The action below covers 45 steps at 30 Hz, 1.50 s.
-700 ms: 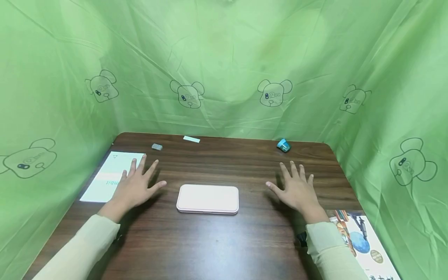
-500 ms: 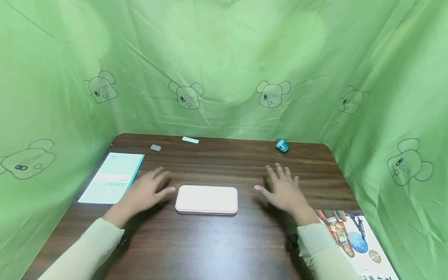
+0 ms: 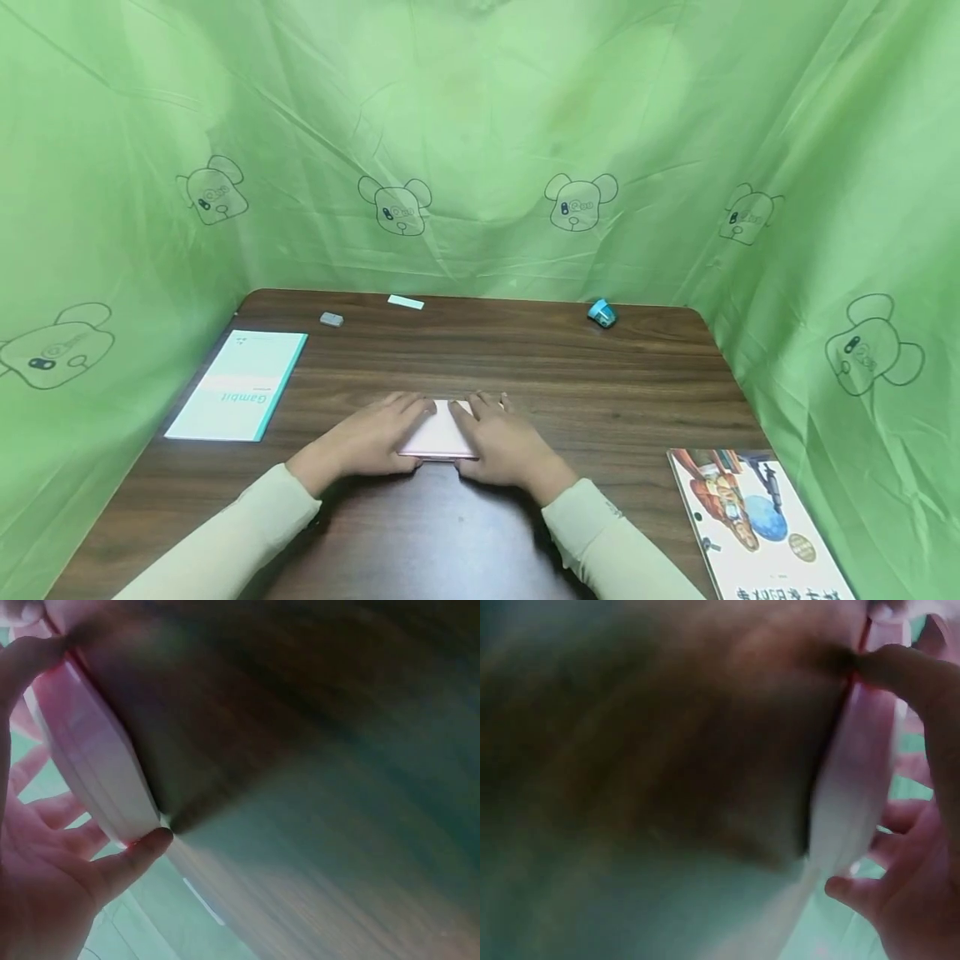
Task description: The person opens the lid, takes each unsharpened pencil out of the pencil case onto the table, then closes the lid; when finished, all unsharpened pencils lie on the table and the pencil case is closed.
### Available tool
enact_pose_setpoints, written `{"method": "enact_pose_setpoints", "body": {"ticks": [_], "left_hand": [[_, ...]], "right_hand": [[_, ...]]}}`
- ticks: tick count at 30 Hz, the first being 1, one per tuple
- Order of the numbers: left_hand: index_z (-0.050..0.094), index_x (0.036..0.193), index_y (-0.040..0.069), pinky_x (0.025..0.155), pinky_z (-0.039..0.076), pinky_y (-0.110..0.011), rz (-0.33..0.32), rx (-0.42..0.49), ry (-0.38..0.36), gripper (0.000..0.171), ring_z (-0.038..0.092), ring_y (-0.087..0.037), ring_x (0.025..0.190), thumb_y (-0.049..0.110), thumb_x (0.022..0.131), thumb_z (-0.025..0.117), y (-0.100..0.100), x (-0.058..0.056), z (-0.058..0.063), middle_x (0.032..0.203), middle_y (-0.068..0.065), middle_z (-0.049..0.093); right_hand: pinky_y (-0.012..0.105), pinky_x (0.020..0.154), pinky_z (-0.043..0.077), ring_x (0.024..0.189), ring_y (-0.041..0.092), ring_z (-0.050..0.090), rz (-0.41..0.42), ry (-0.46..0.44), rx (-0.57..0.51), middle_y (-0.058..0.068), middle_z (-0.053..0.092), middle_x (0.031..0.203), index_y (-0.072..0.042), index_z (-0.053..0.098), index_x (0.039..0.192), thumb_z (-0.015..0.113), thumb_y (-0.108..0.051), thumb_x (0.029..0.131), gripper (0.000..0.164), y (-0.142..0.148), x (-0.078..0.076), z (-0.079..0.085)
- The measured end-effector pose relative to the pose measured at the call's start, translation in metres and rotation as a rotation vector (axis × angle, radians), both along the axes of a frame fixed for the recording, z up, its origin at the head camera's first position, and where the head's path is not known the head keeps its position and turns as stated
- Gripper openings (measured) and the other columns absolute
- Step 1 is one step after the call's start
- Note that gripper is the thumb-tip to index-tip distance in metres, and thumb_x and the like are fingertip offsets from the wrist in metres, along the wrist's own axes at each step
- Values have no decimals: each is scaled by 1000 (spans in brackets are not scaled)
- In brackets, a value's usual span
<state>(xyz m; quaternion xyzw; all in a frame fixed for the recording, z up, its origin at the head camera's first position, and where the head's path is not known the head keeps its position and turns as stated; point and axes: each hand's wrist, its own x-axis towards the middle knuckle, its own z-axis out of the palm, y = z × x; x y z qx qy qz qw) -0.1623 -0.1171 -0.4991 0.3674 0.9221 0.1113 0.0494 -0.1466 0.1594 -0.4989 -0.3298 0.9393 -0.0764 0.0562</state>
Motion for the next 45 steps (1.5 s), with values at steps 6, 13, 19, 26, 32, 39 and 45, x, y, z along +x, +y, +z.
{"method": "enact_pose_setpoints", "body": {"ticks": [6,13,19,26,32,39,45], "left_hand": [[51,152,12,124,48,-59,-6,-2,0,76,57,-43,151,41,89,82,-7,4,0,157,-18,62],[53,138,13,121,51,-60,-17,7,33,64,60,-48,147,43,90,82,-14,6,1,157,-20,63],[51,128,14,123,49,-62,-15,36,59,57,64,-46,142,42,90,84,-16,6,-2,148,-14,67],[51,145,12,122,49,-61,-2,92,38,74,65,-36,140,44,91,90,-20,5,1,143,-8,67],[25,177,15,128,40,-65,179,210,-40,129,47,-42,160,54,79,100,-27,6,10,176,-16,44],[-3,181,20,127,44,-58,393,246,-170,156,53,-38,157,53,73,104,-38,17,5,173,-15,50],[20,176,1,126,44,-60,404,296,-233,136,55,-42,154,44,78,104,-36,19,-3,161,-14,65]], "right_hand": [[70,128,37,157,50,50,46,67,12,26,53,167,-9,42,172,75,-53,96,93,-4,3,-4],[70,122,45,148,49,59,100,168,7,25,58,163,-11,42,171,77,-54,93,95,-7,2,-5],[67,121,48,146,49,62,127,155,2,27,62,159,-8,48,166,79,-51,94,90,-8,-2,1],[56,118,54,142,39,67,146,-185,-174,20,64,160,-8,56,163,78,-44,104,73,4,-22,29],[53,118,54,141,32,69,72,-413,-341,12,71,153,-13,67,154,74,-41,108,54,15,-46,45],[51,105,59,120,28,73,-105,-459,-570,13,80,131,-9,78,137,61,-30,117,34,30,-67,43],[43,102,60,117,23,72,-350,-646,-793,13,78,131,-4,73,142,52,-43,119,50,31,-89,25]]}}
